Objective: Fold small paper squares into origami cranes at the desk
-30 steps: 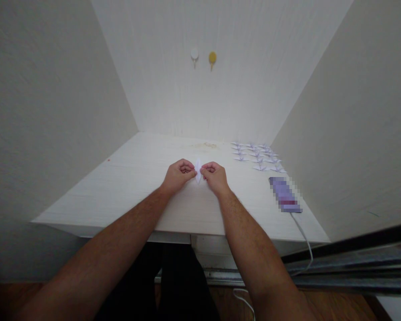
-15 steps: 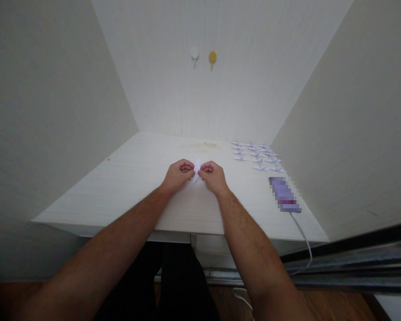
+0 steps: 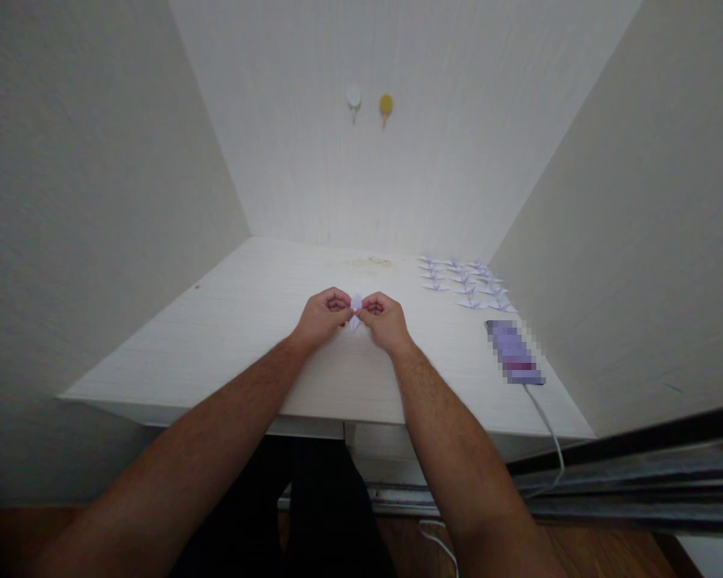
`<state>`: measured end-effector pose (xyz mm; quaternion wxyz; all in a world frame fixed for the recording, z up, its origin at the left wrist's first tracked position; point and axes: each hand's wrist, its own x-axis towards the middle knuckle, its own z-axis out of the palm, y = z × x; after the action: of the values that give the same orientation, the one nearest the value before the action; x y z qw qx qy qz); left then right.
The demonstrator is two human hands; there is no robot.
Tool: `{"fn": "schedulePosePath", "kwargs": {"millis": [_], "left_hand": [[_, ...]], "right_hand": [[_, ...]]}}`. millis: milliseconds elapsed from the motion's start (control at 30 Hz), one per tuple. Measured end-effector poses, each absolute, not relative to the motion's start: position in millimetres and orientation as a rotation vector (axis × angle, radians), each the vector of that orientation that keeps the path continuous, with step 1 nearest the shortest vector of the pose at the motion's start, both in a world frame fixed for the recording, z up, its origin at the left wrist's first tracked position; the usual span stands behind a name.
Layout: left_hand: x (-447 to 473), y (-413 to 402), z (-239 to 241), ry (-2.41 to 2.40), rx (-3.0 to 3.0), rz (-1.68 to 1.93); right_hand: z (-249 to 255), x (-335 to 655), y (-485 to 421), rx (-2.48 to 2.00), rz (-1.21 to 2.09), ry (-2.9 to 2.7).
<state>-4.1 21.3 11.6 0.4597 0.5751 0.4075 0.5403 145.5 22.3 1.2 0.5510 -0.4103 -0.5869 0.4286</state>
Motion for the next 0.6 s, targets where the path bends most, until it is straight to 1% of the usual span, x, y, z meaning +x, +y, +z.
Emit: {"fn": "schedulePosePath", "kwargs": {"millis": [200,600], "left_hand": [[-3.9,22.3,10.9,0.999,1.377,1.335],[-5.2,23.8,8.5,0.99,1.377,1.319]], "right_hand": [[1.2,146.4,21.0,-0.921,1.063,-1.39],[3.2,146.2,20.1,-0.966,1.069,-1.37]]}}
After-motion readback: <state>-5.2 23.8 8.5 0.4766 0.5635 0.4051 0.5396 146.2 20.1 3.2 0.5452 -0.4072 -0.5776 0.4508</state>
